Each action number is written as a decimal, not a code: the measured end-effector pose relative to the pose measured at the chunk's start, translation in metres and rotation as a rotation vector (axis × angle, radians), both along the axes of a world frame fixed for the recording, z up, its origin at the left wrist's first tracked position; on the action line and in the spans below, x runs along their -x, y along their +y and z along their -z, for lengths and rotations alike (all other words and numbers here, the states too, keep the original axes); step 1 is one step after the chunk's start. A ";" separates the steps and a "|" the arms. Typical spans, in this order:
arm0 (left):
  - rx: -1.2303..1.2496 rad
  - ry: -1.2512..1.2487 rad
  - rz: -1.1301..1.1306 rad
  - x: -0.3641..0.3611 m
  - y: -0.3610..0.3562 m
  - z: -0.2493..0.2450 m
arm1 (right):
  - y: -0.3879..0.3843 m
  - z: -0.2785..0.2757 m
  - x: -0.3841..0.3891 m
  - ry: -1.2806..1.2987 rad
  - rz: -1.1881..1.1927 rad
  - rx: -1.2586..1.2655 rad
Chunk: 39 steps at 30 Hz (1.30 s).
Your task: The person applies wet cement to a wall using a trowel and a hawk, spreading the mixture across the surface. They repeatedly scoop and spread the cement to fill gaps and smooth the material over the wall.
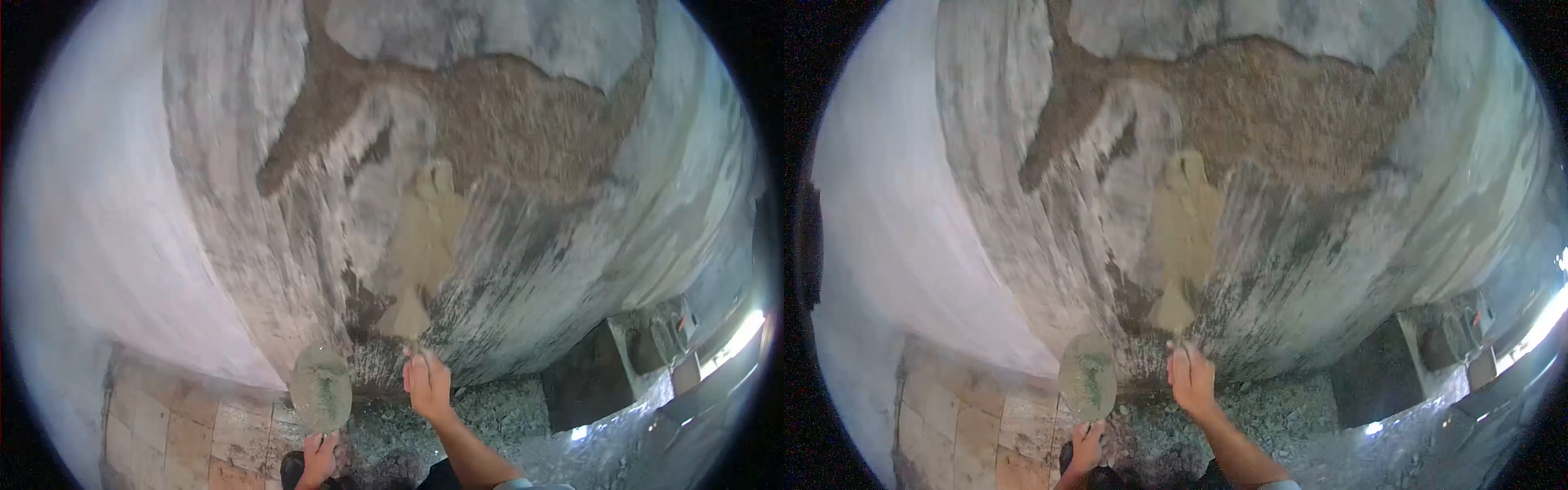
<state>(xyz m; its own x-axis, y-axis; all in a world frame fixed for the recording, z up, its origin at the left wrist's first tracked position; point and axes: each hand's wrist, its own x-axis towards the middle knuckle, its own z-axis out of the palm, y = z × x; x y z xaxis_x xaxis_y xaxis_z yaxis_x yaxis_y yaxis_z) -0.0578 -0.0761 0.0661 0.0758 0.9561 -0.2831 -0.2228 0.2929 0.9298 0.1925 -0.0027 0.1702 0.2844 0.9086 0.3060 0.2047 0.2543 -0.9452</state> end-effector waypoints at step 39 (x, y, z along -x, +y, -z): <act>0.040 -0.079 -0.296 -0.042 -0.015 -0.381 | 0.052 -0.289 -0.155 -0.748 -0.171 0.310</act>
